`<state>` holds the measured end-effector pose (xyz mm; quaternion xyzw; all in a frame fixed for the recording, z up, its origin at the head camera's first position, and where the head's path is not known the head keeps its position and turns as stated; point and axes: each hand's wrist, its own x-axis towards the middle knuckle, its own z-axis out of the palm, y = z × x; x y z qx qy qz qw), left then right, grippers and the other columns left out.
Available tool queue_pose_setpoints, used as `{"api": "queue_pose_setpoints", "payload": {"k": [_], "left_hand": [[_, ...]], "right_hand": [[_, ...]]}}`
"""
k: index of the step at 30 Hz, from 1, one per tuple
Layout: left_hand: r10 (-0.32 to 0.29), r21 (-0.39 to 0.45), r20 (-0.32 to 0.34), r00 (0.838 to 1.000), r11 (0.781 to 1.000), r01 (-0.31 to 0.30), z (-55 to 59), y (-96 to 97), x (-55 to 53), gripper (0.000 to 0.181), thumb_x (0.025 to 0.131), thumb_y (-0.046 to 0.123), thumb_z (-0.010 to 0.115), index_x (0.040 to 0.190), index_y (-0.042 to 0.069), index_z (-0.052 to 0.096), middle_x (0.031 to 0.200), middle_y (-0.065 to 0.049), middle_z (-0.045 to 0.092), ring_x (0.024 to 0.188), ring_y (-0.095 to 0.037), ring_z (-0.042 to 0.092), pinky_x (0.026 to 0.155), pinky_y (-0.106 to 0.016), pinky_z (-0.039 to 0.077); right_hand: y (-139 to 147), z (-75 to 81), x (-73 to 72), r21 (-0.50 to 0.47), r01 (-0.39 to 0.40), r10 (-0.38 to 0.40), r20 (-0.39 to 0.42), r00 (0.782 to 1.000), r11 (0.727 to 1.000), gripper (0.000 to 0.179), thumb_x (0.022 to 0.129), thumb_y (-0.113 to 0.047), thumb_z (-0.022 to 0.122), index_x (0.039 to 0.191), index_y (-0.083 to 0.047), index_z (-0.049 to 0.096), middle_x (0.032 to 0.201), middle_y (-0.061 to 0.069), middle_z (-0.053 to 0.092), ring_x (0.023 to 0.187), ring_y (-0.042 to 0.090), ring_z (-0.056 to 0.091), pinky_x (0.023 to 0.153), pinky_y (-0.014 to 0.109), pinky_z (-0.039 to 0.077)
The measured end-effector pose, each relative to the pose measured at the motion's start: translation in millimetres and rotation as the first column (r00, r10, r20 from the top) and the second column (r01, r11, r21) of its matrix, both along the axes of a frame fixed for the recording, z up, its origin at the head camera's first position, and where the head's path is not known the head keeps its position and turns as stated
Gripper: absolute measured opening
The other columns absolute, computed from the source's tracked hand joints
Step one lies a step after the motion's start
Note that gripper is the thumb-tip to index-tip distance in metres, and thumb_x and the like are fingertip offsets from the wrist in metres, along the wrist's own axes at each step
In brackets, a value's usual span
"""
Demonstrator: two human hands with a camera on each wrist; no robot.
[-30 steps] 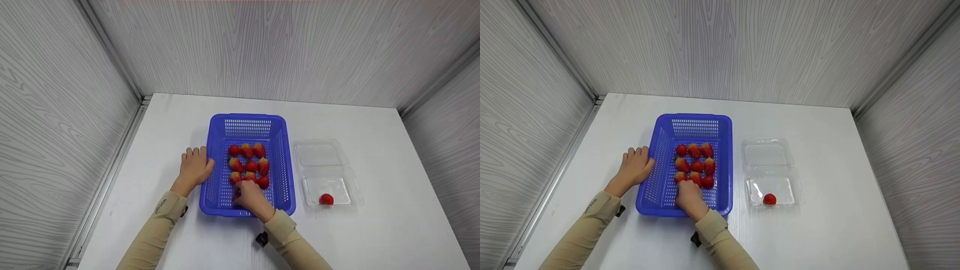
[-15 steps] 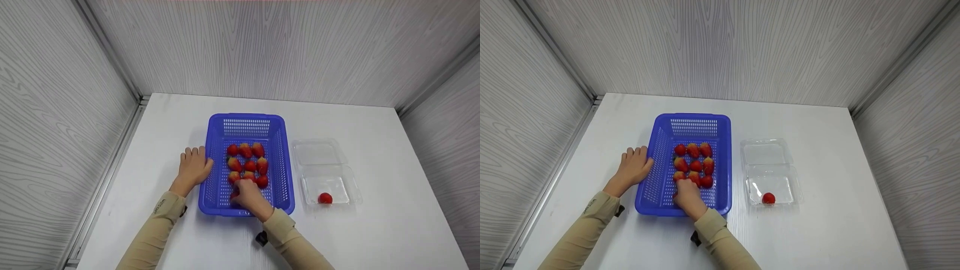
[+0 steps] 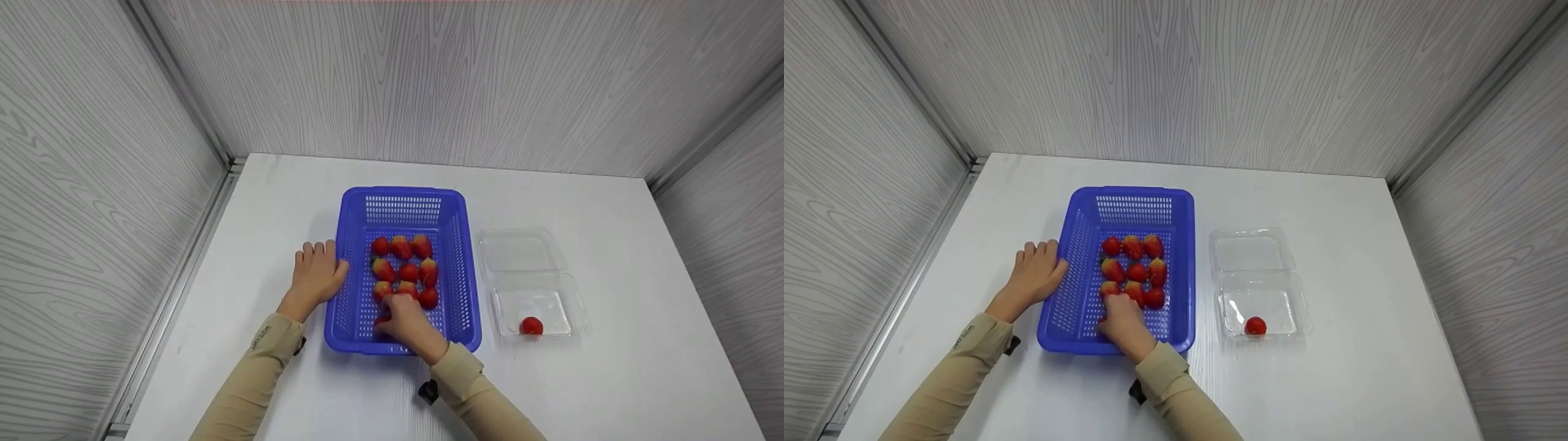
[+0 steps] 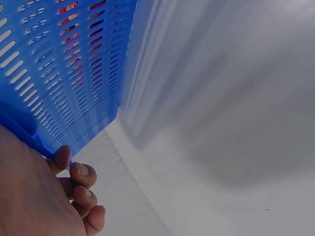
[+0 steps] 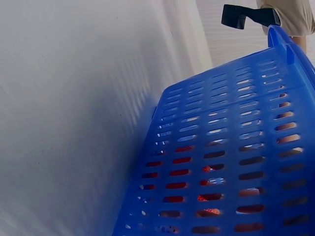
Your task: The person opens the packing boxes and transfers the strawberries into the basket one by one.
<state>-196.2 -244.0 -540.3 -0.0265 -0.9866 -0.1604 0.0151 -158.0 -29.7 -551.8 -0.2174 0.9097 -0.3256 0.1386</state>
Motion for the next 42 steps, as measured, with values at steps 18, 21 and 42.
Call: {"api": "queue_pose_setpoints", "payload": {"k": [18, 21, 42], "left_hand": [[0.003, 0.001, 0.027, 1.0, 1.0, -0.003, -0.4, -0.1, 0.6, 0.037, 0.097, 0.031, 0.041, 0.113, -0.003, 0.048, 0.1, -0.023, 0.052, 0.095, -0.04, 0.042, 0.083, -0.051, 0.031], [-0.001, 0.001, 0.021, 1.0, 1.0, 0.001, -0.4, 0.2, -0.1, 0.037, 0.097, 0.031, 0.041, 0.112, -0.003, 0.048, 0.099, -0.023, 0.052, 0.095, -0.04, 0.042, 0.083, -0.052, 0.031], [0.005, 0.003, 0.035, 0.999, 1.0, -0.005, 1.1, 0.3, -0.4, 0.039, 0.097, 0.031, 0.039, 0.114, -0.003, 0.047, 0.1, -0.021, 0.052, 0.095, -0.039, 0.041, 0.084, -0.051, 0.031]], "right_hand": [[27.0, 29.8, -1.6, -0.144, 0.025, -0.026, -0.009, 1.0, 0.989, 0.013, 0.088, -0.012, 0.073, 0.098, -0.003, 0.071, 0.08, 0.002, 0.065, 0.067, 0.015, 0.057, 0.063, 0.029, 0.051], [39.4, 43.6, -3.7, -0.207, 0.042, -0.049, -0.029, 0.998, 0.977, 0.009, 0.089, -0.012, 0.073, 0.096, -0.006, 0.072, 0.08, -0.001, 0.066, 0.066, 0.013, 0.056, 0.063, 0.026, 0.05], [172.2, 89.8, -22.7, -0.267, 0.312, -0.366, -0.185, 0.912, 0.912, 0.008, 0.09, -0.011, 0.071, 0.09, -0.003, 0.073, 0.077, 0.006, 0.068, 0.063, 0.021, 0.06, 0.055, 0.022, 0.047]]}}
